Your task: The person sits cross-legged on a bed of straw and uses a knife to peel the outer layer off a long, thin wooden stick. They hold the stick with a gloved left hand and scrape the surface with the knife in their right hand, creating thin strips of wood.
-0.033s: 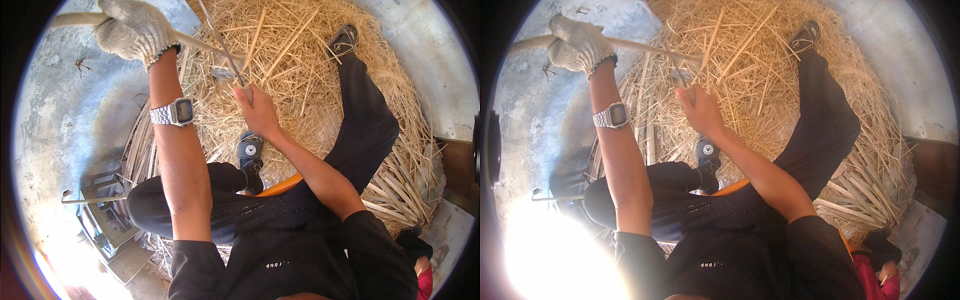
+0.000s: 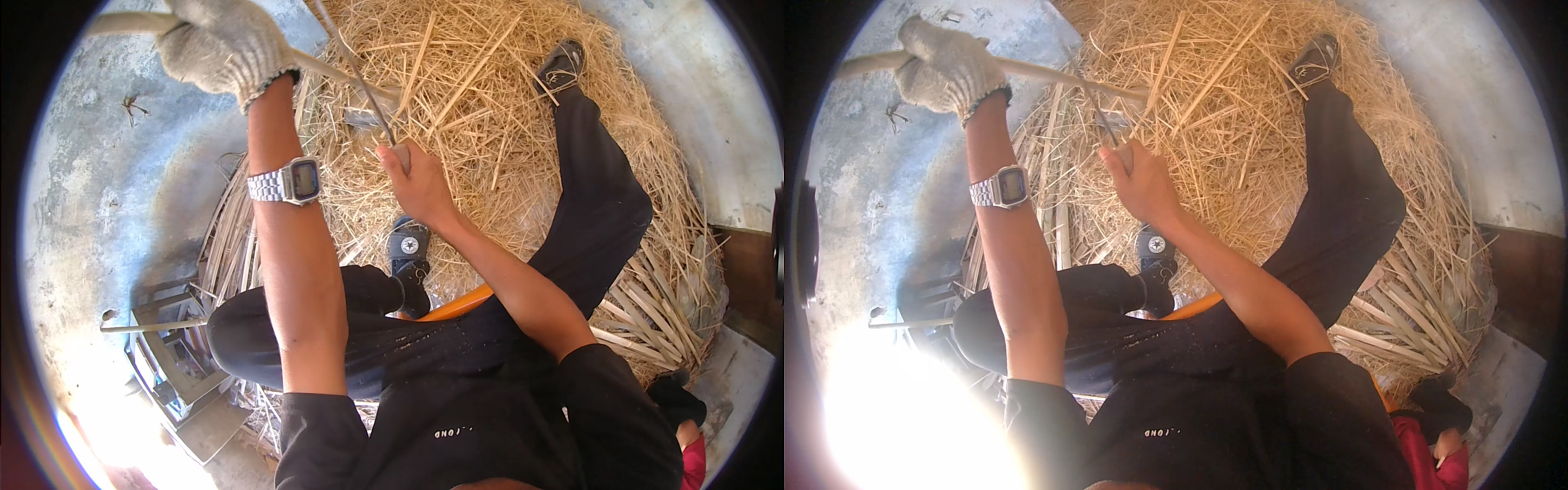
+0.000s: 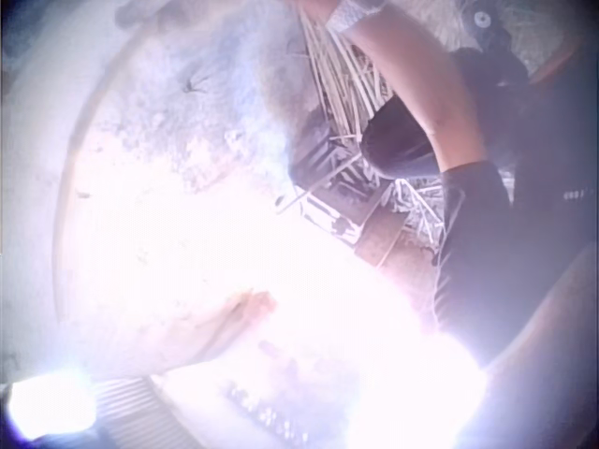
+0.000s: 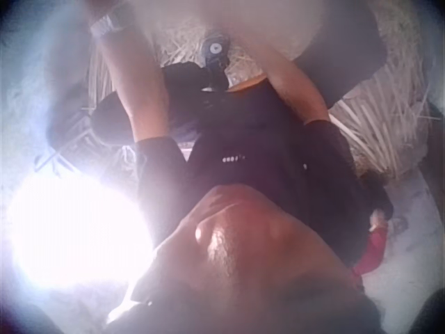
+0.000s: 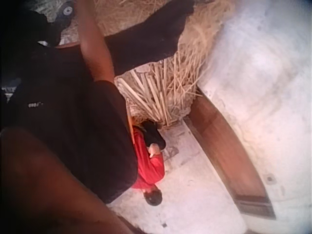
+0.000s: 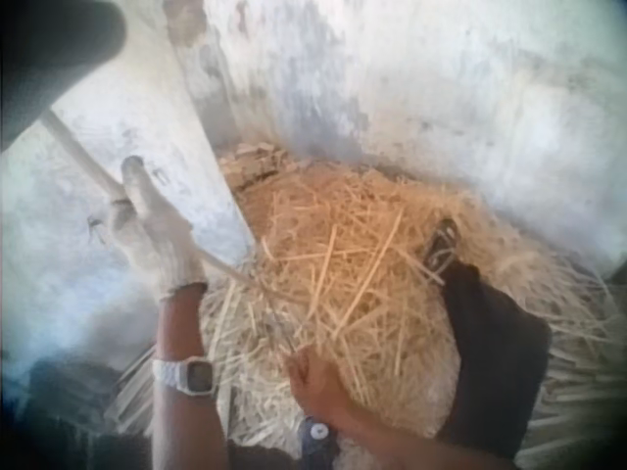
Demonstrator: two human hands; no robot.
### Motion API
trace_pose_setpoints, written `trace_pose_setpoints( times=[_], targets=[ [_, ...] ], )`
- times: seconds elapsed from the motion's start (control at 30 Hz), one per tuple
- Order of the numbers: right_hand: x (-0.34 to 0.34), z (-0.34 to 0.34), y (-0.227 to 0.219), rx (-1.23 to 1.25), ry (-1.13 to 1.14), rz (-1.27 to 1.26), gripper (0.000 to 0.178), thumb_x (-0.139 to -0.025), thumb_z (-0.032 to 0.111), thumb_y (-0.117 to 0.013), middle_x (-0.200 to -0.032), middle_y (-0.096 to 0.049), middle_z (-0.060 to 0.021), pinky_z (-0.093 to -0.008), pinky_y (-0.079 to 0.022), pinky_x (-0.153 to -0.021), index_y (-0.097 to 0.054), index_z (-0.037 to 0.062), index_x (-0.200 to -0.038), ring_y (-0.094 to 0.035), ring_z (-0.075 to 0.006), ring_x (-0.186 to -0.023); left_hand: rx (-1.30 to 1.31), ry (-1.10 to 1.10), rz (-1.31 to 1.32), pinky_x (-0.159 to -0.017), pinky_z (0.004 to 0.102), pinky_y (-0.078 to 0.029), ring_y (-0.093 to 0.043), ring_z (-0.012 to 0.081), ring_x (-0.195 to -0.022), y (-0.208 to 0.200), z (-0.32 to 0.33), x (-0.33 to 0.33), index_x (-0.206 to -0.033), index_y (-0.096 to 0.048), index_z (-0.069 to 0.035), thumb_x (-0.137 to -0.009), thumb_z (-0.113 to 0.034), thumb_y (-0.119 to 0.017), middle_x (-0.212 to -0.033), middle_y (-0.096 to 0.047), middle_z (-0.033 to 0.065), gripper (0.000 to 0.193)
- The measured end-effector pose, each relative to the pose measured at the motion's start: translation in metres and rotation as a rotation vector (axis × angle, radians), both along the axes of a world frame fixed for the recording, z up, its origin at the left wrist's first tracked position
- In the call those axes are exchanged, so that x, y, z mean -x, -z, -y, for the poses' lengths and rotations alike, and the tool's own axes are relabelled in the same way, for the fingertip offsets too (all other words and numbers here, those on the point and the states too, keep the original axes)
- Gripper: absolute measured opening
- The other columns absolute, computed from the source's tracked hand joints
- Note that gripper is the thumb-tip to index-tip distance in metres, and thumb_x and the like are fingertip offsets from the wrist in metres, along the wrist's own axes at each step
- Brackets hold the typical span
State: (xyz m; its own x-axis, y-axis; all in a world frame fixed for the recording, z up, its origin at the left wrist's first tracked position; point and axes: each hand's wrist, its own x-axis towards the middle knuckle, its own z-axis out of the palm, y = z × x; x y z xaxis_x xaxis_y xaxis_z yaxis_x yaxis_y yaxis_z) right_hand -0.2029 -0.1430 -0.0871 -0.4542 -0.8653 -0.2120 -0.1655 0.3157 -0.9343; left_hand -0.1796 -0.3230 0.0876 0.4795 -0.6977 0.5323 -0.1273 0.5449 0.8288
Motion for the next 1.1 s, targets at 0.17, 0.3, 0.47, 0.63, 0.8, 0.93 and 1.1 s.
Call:
trace_pose_setpoints(
  times=[0.17, 0.3, 0.47, 0.63, 0.8, 0.93, 1.1],
  targets=[
    [0.004, 0.024, 0.072, -0.03, 0.073, -0.072, 0.054, -0.1, 0.051, -0.049, -0.068, -0.06, -0.0196, -0.0469, -0.049, -0.071, -0.062, -0.0002, -0.09, -0.064, -0.0308, -0.07, 0.103, 0.01, 0.058, -0.064, 0.0388, -0.045, -0.055, 0.0208, -0.064, -0.009, -0.011, 0.02, -0.09, -0.067, 0.004, -0.096, -0.052, -0.057, -0.066, -0.06, 0.01, 0.057],
    [0.013, 0.009, 0.003, -0.219, 0.062, 0.223, 0.054, -0.1, 0.05, -0.05, -0.064, -0.059, -0.0157, -0.0414, -0.05, -0.061, -0.062, -0.0018, -0.092, -0.062, -0.0266, -0.059, 0.162, 0.031, 0.091, -0.062, 0.0399, -0.046, -0.057, 0.0215, -0.061, -0.002, 0.004, 0.014, -0.091, -0.067, 0.005, -0.095, -0.055, -0.055, -0.063, -0.059, 0.0143, 0.062],
    [-0.001, 0.006, 0.036, 0.136, 0.05, -0.086, 0.054, -0.102, 0.048, -0.049, -0.062, -0.061, -0.0108, -0.0382, -0.051, -0.059, -0.062, -0.0033, -0.09, -0.063, -0.0242, -0.057, 0.083, -0.122, 0.252, -0.061, 0.0427, -0.047, -0.061, 0.0281, -0.06, -0.006, 0.001, 0.028, -0.09, -0.067, 0.006, -0.096, -0.057, -0.052, -0.064, -0.061, 0.0189, 0.065],
    [0.014, 0.014, 0.149, -0.179, 0.155, -0.094, 0.061, -0.101, 0.053, -0.046, -0.061, -0.062, -0.0125, -0.0394, -0.053, -0.057, -0.064, -0.0043, -0.094, -0.066, -0.0255, -0.057, 0.05, 0.084, 0.261, -0.06, 0.0418, -0.048, -0.058, 0.0272, -0.058, -0.013, -0.021, 0.038, -0.089, -0.065, 0.005, -0.097, -0.059, -0.051, -0.062, -0.059, 0.0143, 0.066],
    [0.007, 0.019, 0.096, -0.096, 0.12, 0.122, 0.059, -0.101, 0.053, -0.048, -0.058, -0.056, -0.0114, -0.0418, -0.053, -0.06, -0.057, -0.0031, -0.082, -0.065, -0.0259, -0.057, 0.124, -0.066, 0.273, -0.062, 0.0405, -0.047, -0.058, 0.0234, -0.061, -0.016, 0.001, 0.03, -0.088, -0.063, 0.005, -0.096, -0.057, -0.052, -0.064, -0.059, 0.0138, 0.063],
    [0.005, 0.025, 0.087, 0.086, 0.143, 0.031, 0.057, -0.101, 0.051, -0.047, -0.07, -0.06, -0.0153, -0.0412, -0.052, -0.073, -0.057, -0.0025, -0.083, -0.066, -0.0286, -0.07, 0.15, 0.09, 0.179, -0.065, 0.0431, -0.048, -0.059, 0.0259, -0.064, -0.007, -0.007, 0.033, -0.093, -0.064, 0.005, -0.095, -0.058, -0.053, -0.068, -0.061, 0.0163, 0.064],
    [0.038, 0.03, 0.161, -0.236, 0.077, 0.036, 0.058, -0.101, 0.052, -0.042, -0.09, -0.065, -0.0232, -0.0481, -0.049, -0.083, -0.064, -0.002, -0.102, -0.065, -0.0376, -0.082, 0.05, 0.194, -0.031, -0.061, 0.042, -0.05, -0.061, 0.0263, -0.061, -0.002, 0.024, 0.027, -0.097, -0.063, 0.007, -0.094, -0.051, -0.054, -0.072, -0.063, 0.0172, 0.058]
  ],
)
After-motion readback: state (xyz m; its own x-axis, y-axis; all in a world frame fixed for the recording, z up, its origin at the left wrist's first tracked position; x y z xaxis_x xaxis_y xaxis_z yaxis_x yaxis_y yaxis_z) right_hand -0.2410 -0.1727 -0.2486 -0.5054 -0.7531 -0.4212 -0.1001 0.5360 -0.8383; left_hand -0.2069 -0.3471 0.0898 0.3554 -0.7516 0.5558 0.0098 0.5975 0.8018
